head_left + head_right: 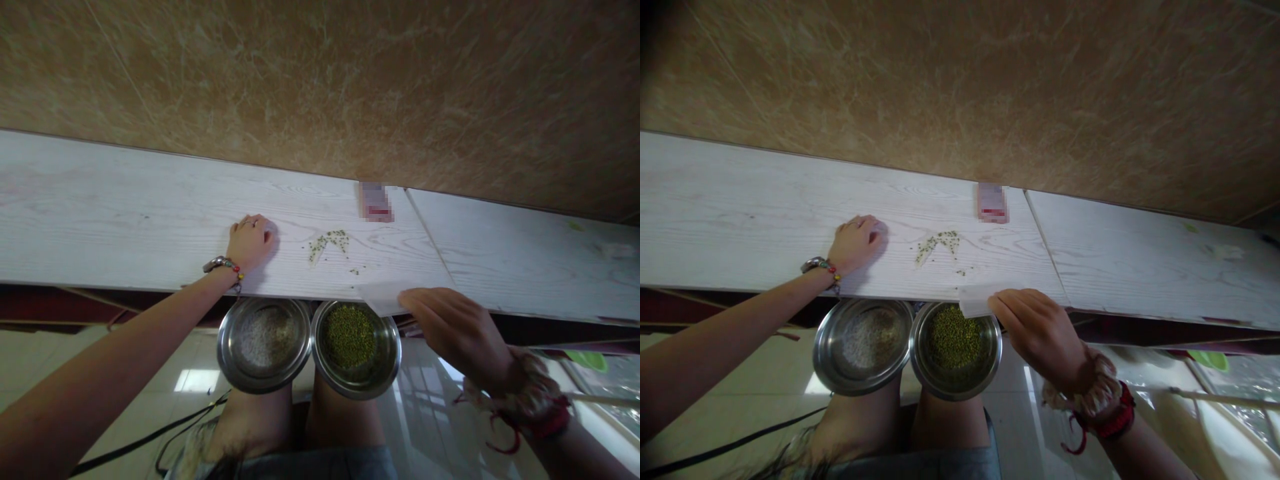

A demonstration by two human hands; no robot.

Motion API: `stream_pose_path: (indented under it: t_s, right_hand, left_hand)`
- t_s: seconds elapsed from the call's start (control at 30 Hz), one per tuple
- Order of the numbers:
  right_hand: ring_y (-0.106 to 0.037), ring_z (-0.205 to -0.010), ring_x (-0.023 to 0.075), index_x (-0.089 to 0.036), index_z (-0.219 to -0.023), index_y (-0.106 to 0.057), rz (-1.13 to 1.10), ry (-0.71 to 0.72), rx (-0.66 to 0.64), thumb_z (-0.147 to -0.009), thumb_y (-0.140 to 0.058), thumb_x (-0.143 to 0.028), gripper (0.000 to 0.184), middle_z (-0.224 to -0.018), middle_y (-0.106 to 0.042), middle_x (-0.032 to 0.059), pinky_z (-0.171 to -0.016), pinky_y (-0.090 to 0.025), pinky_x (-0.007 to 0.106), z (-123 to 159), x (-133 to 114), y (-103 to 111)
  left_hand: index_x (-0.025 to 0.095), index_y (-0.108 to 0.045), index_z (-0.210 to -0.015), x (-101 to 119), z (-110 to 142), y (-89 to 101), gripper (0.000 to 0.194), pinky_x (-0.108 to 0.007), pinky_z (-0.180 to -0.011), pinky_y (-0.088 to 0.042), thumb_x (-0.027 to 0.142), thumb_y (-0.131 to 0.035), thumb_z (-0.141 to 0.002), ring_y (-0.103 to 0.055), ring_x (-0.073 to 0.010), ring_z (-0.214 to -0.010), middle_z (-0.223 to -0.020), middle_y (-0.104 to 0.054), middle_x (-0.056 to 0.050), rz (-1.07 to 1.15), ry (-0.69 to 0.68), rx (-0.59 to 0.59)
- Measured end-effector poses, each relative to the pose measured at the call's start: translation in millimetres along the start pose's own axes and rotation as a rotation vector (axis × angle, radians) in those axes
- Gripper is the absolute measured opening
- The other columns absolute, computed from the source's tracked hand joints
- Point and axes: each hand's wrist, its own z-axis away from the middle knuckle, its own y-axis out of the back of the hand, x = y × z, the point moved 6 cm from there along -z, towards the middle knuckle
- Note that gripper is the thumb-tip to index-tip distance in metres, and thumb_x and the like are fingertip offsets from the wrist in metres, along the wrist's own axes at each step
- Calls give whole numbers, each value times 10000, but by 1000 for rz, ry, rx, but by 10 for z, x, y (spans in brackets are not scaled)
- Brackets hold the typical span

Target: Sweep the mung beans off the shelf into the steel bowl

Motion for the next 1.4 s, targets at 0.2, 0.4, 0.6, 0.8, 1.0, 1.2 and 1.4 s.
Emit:
stream_pose_path:
  t_s: [0.2, 0.4, 0.6, 0.8, 1.0, 1.2, 1.4]
  right_hand:
    - [-647, -767, 178, -130, -967, -597, 9, -18, 36, -887, -411, -38, 222, -839, -714, 89, -695, -542, 303, 21, 25, 7]
    - [-633, -701, 159, -144, -904, -627, -4, -83, 37, -916, -394, -77, 242, -788, -708, 60, -628, -518, 285, -68, 100, -112]
    - [-598, -646, 155, -138, -849, -628, -67, -46, -3, -930, -380, -102, 264, -730, -681, 62, -610, -496, 286, -101, 23, -60]
    - [-616, -695, 168, -114, -887, -630, 13, -52, 19, -903, -381, -50, 258, -783, -698, 81, -629, -501, 292, -117, 77, -71]
    - [-578, -619, 147, -171, -806, -626, -48, -62, -51, -902, -355, -55, 310, -712, -671, 38, -589, -487, 290, -136, 76, -143]
    - [-627, -679, 152, -190, -920, -605, -99, -32, -72, -874, -394, -29, 269, -790, -701, 45, -631, -522, 284, -48, -15, 38]
    - [-657, -710, 162, -189, -947, -587, -23, -68, -18, -869, -415, -30, 246, -803, -716, 48, -647, -538, 289, -10, 80, 101]
  left_hand:
    - [143, -602, -1111, 12, 4, 12, 369, -503, -965, -409, 220, -383, -824, -521, -323, -1162, -1185, -621, -157, -1, 9, -11]
    - [105, -597, -1129, 29, 10, 30, 381, -503, -970, -407, 221, -387, -832, -523, -331, -1168, -1199, -610, -179, -3, 20, -35]
    - [125, -596, -1135, 22, 11, 28, 380, -496, -974, -406, 228, -383, -837, -519, -318, -1176, -1216, -605, -166, -4, 13, -28]
    - [102, -593, -1132, 44, 17, 49, 392, -496, -978, -399, 224, -369, -834, -513, -324, -1179, -1214, -600, -185, -8, 25, -53]
    - [115, -595, -1119, 44, 18, 47, 387, -503, -963, -406, 223, -364, -828, -516, -330, -1165, -1202, -607, -182, -8, 3, -47]
    - [135, -596, -1114, 25, 14, 27, 379, -491, -960, -406, 236, -369, -827, -510, -323, -1170, -1225, -600, -172, -11, 7, -35]
    - [122, -604, -1097, 54, 27, 55, 374, -495, -950, -411, 225, -363, -830, -514, -331, -1162, -1193, -609, -178, -15, 4, -45]
